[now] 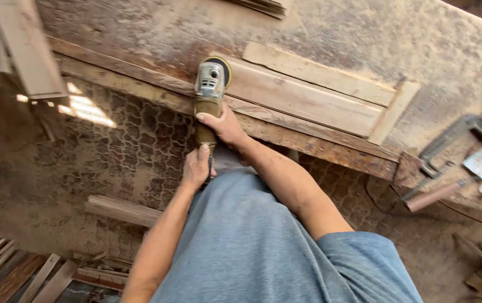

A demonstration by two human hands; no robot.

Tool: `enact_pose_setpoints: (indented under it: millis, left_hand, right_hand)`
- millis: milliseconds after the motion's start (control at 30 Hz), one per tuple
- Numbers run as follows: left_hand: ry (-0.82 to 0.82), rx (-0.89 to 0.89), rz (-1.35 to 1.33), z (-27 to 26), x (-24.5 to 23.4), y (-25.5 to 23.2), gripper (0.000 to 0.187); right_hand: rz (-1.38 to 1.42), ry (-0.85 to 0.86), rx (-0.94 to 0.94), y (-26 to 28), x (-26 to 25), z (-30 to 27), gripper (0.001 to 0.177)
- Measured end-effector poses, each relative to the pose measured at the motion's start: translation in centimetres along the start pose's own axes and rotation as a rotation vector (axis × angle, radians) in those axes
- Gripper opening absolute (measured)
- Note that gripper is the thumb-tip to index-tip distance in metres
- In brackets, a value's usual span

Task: The recorder applies glue to wooden planks and then uses an electric angle grinder to sand them down.

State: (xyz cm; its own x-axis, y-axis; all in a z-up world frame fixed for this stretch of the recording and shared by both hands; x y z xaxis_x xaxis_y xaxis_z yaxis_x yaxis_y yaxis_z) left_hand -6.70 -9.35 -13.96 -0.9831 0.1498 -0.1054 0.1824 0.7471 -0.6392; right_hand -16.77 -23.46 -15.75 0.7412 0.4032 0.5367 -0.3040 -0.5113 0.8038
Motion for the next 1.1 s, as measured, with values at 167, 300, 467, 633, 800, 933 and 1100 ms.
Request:
enact_pose_setpoints:
  millis: [167, 300, 467, 633, 800, 933, 1100]
  left_hand:
    - [0.059, 0.008, 0.144, 0.1, 5.4, -1.9, 0.077]
    - [0.098, 0.263, 0.405, 0.1, 10.0, -4.1, 0.077]
    - [0.233, 0.121, 0.564, 1.4, 16.4, -4.8, 0.072]
    - [0.377, 0.143, 0.648, 2.8, 23.0, -6.7, 0.067]
    - [0.485, 0.125, 0.747, 2.8, 27.1, -8.1, 0.067]
    - [0.454, 0.146, 0.735, 2.1, 24.7, -8.6, 0.066]
    - [0.353, 0.18, 0.679, 2.4, 18.9, -5.8, 0.076]
  right_hand:
    - [0.05, -0.111, 0.043, -0.7, -5.0, -5.5, 0.042]
    - [0.253, -0.201, 0.0, 0.9, -8.7, -11.1, 0.039]
    - [0.421, -0.282, -0.093, 3.1, -13.3, -17.7, 0.036]
    - [0.451, -0.433, -0.145, 3.5, -18.4, -23.4, 0.036]
    - [0.439, -0.569, -0.238, 2.4, -21.8, -27.7, 0.039]
    - [0.467, -0.51, -0.225, 3.1, -19.3, -25.4, 0.041]
    - [0.358, -0.414, -0.186, 2.7, -15.8, -20.9, 0.044]
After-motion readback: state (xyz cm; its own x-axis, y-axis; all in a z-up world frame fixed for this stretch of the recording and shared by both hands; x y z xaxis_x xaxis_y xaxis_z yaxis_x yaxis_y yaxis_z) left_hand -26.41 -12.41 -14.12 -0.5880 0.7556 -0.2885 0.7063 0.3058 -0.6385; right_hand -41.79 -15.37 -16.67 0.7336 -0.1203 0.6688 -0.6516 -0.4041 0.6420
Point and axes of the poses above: each hand's wrist, its own z-axis towards the middle knuckle, its own x-axis out of the palm, y = z × x, the point moved 10 cm from there along z, towards the middle knuckle, and after that the axes turned 11 degrees about y, right-handed, at the moved point
